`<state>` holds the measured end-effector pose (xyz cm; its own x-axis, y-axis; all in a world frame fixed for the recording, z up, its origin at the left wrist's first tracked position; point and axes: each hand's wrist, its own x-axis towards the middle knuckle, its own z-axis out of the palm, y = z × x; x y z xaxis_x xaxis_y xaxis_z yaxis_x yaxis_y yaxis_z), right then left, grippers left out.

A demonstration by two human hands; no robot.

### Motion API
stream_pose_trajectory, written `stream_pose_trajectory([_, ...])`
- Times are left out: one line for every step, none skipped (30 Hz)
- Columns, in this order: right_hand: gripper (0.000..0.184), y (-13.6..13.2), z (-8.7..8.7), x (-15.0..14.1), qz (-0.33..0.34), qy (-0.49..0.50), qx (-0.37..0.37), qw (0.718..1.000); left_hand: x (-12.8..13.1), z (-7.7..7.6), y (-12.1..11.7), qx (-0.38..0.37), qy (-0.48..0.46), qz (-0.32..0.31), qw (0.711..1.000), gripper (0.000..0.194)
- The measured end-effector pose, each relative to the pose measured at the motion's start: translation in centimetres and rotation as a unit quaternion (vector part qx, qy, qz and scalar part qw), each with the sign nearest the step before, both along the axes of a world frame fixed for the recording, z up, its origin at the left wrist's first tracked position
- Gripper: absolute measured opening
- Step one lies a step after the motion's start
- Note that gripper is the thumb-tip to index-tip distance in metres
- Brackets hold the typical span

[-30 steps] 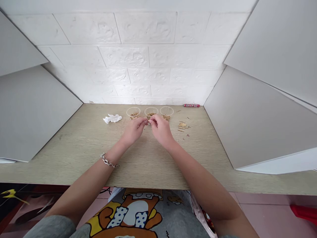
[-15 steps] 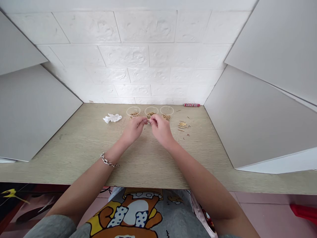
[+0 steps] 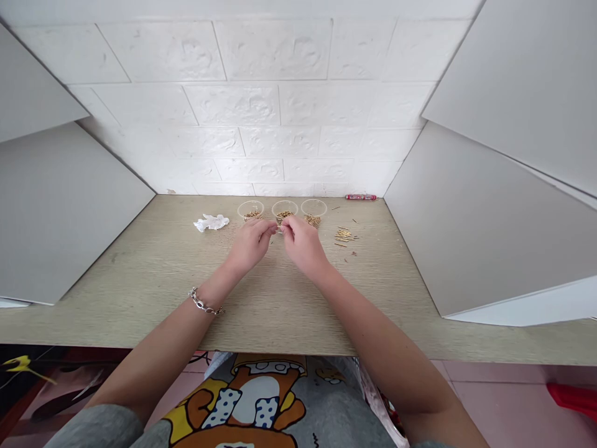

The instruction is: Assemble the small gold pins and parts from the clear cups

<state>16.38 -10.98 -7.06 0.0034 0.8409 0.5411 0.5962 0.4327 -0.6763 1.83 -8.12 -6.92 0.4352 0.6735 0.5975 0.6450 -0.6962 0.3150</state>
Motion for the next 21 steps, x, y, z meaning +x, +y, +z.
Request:
stream_pose_trajectory([0.014,0.0,0.0,0.02,0.0,-0.004,0.003,1.0,-0.03,0.0,0.03,0.005,0.003,-0.002,1.0,0.027])
stream_pose_trajectory([0.014,0.01,0.0,0.04,0.001,-0.007,0.006,1.0,-0.08,0.01,0.07,0.01,0.007,-0.004,1.0,0.027])
stream_pose_trajectory([0.014,0.04,0.0,0.07,0.003,-0.011,0.008,1.0,-0.13,0.03,0.09,0.014,0.01,-0.006,1.0,0.026])
stream_pose_trajectory([0.014,0.07,-0.01,0.11,0.005,-0.014,0.009,1.0,-0.18,0.04,0.11,0.017,0.012,-0.01,1.0,0.026])
stream_pose_trajectory([0.014,0.1,-0.01,0.15,0.009,-0.017,0.008,1.0,-0.24,0.06,0.13,0.02,0.012,-0.014,1.0,0.025])
stream_pose_trajectory([0.014,0.14,-0.01,0.21,0.013,-0.019,0.007,1.0,-0.3,0.08,0.14,0.022,0.011,-0.017,1.0,0.025])
stream_pose_trajectory([0.014,0.17,0.01,0.27,0.017,-0.022,0.006,1.0,-0.37,0.1,0.15,0.022,0.009,-0.021,0.999,0.025])
stream_pose_trajectory([0.014,0.2,0.04,0.34,0.021,-0.024,0.005,0.999,-0.43,0.12,0.17,0.022,0.008,-0.024,0.999,0.025])
stream_pose_trajectory([0.013,0.23,0.09,0.41,0.024,-0.027,0.004,0.999,-0.48,0.13,0.2,0.022,0.008,-0.027,0.999,0.025])
stream_pose_trajectory([0.013,0.25,0.16,0.49,0.027,-0.029,0.002,0.999,-0.53,0.14,0.24,0.023,0.009,-0.03,0.999,0.025])
stream_pose_trajectory([0.013,0.27,0.23,0.57,0.031,-0.032,0.001,0.999,-0.57,0.15,0.29,0.023,0.011,-0.032,0.999,0.026])
stream_pose_trajectory([0.013,0.29,0.3,0.65,0.035,-0.035,-0.001,0.999,-0.61,0.17,0.35,0.023,0.013,-0.035,0.999,0.026])
stream_pose_trajectory([0.013,0.3,0.36,0.71,0.038,-0.039,-0.002,0.999,-0.64,0.18,0.41,0.024,0.015,-0.038,0.999,0.026])
stream_pose_trajectory([0.013,0.32,0.41,0.77,0.042,-0.041,-0.003,0.998,-0.66,0.19,0.46,0.024,0.017,-0.04,0.999,0.026])
stream_pose_trajectory([0.012,0.33,0.42,0.81,0.043,-0.043,-0.003,0.998,-0.67,0.2,0.5,0.026,0.019,-0.041,0.999,0.026])
stream_pose_trajectory([0.012,0.35,0.41,0.83,0.043,-0.042,-0.003,0.998,-0.67,0.21,0.53,0.028,0.021,-0.041,0.999,0.026])
stream_pose_trajectory([0.012,0.37,0.37,0.83,0.042,-0.04,-0.003,0.998,-0.67,0.22,0.53,0.03,0.025,-0.041,0.998,0.025])
stream_pose_trajectory([0.013,0.39,0.32,0.83,0.041,-0.037,-0.003,0.998,-0.66,0.21,0.51,0.034,0.028,-0.04,0.998,0.025])
stream_pose_trajectory([0.013,0.41,0.27,0.82,0.041,-0.033,-0.003,0.999,-0.64,0.2,0.48,0.036,0.031,-0.037,0.998,0.025])
stream_pose_trajectory([0.013,0.42,0.22,0.81,0.04,-0.03,-0.005,0.999,-0.62,0.19,0.44,0.038,0.034,-0.034,0.998,0.025])
stream_pose_trajectory([0.013,0.43,0.19,0.8,0.041,-0.028,-0.006,0.999,-0.6,0.17,0.39,0.039,0.035,-0.029,0.998,0.025])
